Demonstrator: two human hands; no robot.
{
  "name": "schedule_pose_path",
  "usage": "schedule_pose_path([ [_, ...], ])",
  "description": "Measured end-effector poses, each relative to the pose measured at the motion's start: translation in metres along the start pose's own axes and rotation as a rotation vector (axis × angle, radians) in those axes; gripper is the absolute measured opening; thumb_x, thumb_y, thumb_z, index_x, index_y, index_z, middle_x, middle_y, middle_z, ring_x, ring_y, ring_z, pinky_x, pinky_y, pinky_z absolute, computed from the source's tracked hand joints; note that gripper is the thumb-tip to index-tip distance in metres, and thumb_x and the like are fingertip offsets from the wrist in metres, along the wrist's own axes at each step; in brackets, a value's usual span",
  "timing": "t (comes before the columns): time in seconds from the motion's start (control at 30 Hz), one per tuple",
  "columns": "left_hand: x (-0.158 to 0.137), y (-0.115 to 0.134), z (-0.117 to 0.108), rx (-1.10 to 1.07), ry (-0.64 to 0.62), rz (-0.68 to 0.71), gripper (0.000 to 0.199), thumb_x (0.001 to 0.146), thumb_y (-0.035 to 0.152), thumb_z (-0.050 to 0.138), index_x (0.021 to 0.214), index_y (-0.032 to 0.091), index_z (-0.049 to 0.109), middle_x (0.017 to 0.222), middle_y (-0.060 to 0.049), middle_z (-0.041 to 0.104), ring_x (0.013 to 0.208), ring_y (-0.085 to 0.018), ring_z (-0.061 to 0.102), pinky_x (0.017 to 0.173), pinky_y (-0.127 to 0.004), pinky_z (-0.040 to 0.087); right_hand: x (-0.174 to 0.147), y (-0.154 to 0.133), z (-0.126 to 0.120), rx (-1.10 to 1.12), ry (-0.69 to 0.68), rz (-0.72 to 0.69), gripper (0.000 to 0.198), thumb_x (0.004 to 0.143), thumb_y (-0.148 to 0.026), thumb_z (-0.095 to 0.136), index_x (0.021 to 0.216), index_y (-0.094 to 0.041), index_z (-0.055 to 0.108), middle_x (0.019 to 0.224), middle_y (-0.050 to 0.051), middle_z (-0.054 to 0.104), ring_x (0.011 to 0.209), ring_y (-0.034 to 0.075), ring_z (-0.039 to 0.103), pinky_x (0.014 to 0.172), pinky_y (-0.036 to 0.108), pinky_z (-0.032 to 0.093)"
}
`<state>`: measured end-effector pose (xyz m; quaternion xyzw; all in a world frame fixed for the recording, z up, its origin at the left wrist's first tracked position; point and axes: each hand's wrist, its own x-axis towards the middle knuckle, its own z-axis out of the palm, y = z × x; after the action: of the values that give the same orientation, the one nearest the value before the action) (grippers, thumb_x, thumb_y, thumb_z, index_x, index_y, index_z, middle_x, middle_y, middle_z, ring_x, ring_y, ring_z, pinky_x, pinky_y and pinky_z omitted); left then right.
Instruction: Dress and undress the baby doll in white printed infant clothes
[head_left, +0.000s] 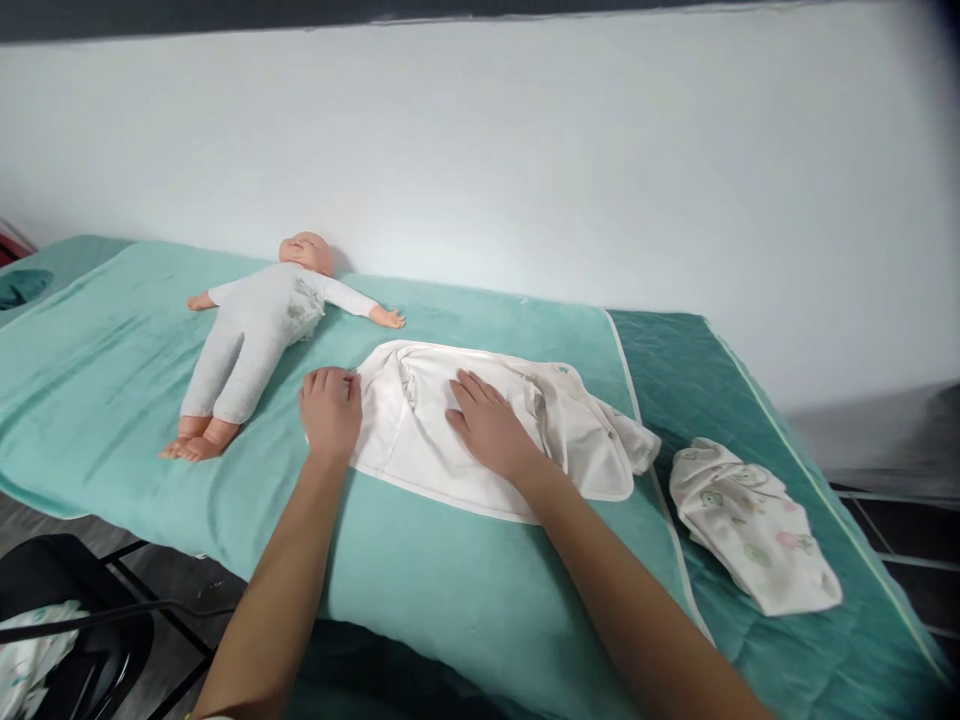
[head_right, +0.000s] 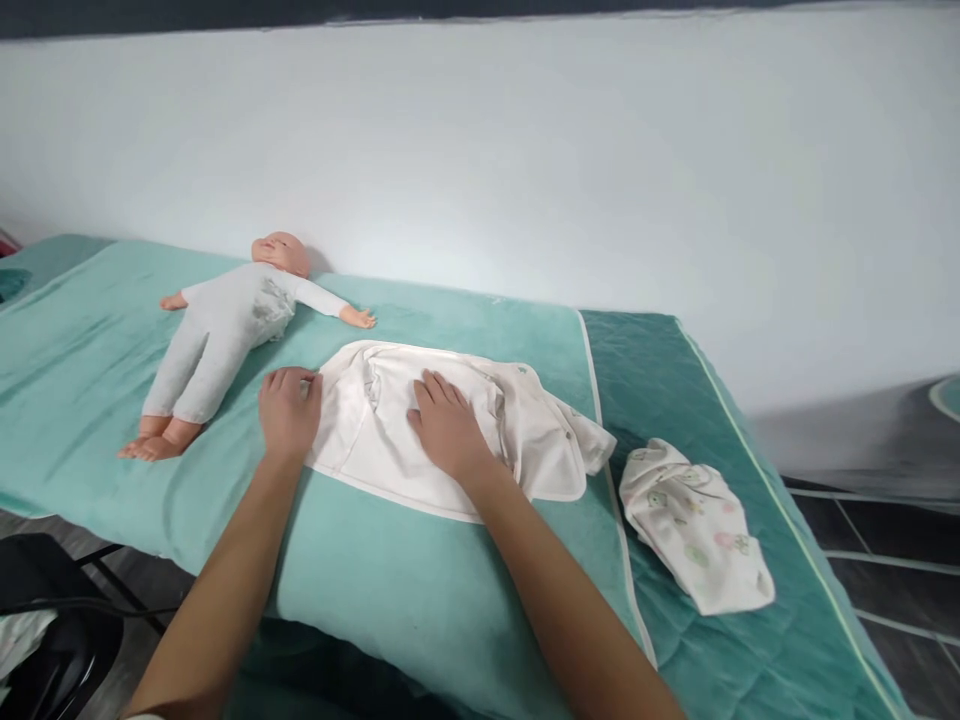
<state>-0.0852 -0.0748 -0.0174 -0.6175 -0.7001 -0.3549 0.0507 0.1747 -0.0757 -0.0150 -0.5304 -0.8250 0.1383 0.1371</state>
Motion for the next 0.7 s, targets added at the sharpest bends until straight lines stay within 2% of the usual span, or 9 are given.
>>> schedule_pose_path([
  [0.1,-0.008,0.009,0.000,-0.084,0.076,0.099,0.020,0.100,0.035,0.054,0.092,0.020,0.065,0.093,-0.009,0.072,0.096,-0.026,0.064,0.086,-0.039,0.048,0.026,-0.020,0.005,0.283,-0.003,-0.072,0.051,0.102,-0.027,0.044,0.150,-0.009,0.050,0.162,0.018,0.040,0.153,0.029,0.036,0.128,0.047,0.029],
  [0.17,-0.017,0.017,0.000,-0.181,0.064,0.142,0.022,0.101,0.036,0.053,0.093,0.020,0.065,0.087,-0.006,0.072,0.085,-0.021,0.066,0.076,-0.033,0.047,0.044,-0.035,0.012,0.582,0.056,-0.013,0.049,0.102,-0.038,0.047,0.145,-0.016,0.054,0.152,0.015,0.053,0.142,0.027,0.050,0.121,0.044,0.039],
  [0.23,-0.027,0.027,-0.003,-0.300,-0.027,0.174,0.020,0.101,0.036,0.054,0.095,0.021,0.066,0.088,-0.003,0.073,0.080,-0.017,0.067,0.073,-0.029,0.047,0.059,-0.048,0.020,0.856,0.155,0.132,0.052,0.100,-0.052,0.049,0.138,-0.018,0.056,0.134,0.012,0.065,0.123,0.026,0.062,0.110,0.042,0.048],
  [0.3,-0.038,0.038,-0.009,-0.450,-0.199,0.207,0.018,0.102,0.033,0.055,0.097,0.022,0.068,0.088,-0.002,0.074,0.076,-0.014,0.067,0.072,-0.027,0.049,0.067,-0.054,0.026,1.008,0.243,0.266,0.059,0.094,-0.061,0.054,0.134,-0.018,0.057,0.119,0.009,0.069,0.110,0.025,0.065,0.102,0.040,0.052],
  [0.37,-0.044,0.045,-0.016,-0.618,-0.355,0.209,0.018,0.102,0.031,0.054,0.100,0.023,0.070,0.088,0.000,0.075,0.074,-0.013,0.067,0.072,-0.025,0.052,0.068,-0.054,0.029,1.053,0.295,0.340,0.059,0.087,-0.058,0.065,0.130,-0.018,0.059,0.117,0.008,0.069,0.108,0.025,0.064,0.101,0.040,0.052],
  [0.43,-0.046,0.042,-0.021,-0.725,-0.364,0.165,0.019,0.103,0.030,0.052,0.101,0.023,0.071,0.090,-0.001,0.076,0.078,-0.013,0.070,0.076,-0.026,0.055,0.066,-0.047,0.030,1.083,0.327,0.366,0.051,0.081,-0.047,0.070,0.123,-0.019,0.062,0.120,0.007,0.069,0.111,0.025,0.063,0.103,0.041,0.050],
  [0.5,-0.044,0.030,-0.022,-0.684,-0.205,0.091,0.020,0.102,0.030,0.052,0.103,0.023,0.070,0.097,-0.004,0.076,0.089,-0.016,0.071,0.084,-0.030,0.056,0.064,-0.038,0.029,1.143,0.356,0.379,0.043,0.079,-0.040,0.068,0.117,-0.019,0.065,0.121,0.007,0.069,0.111,0.025,0.064,0.104,0.041,0.049],
  [0.57,-0.039,0.012,-0.020,-0.502,-0.052,0.036,0.018,0.098,0.029,0.057,0.109,0.022,0.069,0.107,-0.007,0.074,0.104,-0.022,0.068,0.094,-0.038,0.055,0.062,-0.030,0.028,1.225,0.371,0.412,0.045,0.077,-0.039,0.067,0.117,-0.019,0.065,0.120,0.007,0.069,0.106,0.024,0.065,0.099,0.041,0.052],
  [0.7,-0.029,-0.022,-0.014,-0.143,-0.101,0.015,0.039,0.088,0.030,0.069,0.125,0.021,0.065,0.138,-0.013,0.064,0.132,-0.034,0.054,0.113,-0.053,0.043,0.062,-0.019,0.029,1.318,0.342,0.416,0.052,0.077,-0.042,0.066,0.123,-0.020,0.064,0.117,0.008,0.071,0.100,0.024,0.067,0.088,0.038,0.057],
])
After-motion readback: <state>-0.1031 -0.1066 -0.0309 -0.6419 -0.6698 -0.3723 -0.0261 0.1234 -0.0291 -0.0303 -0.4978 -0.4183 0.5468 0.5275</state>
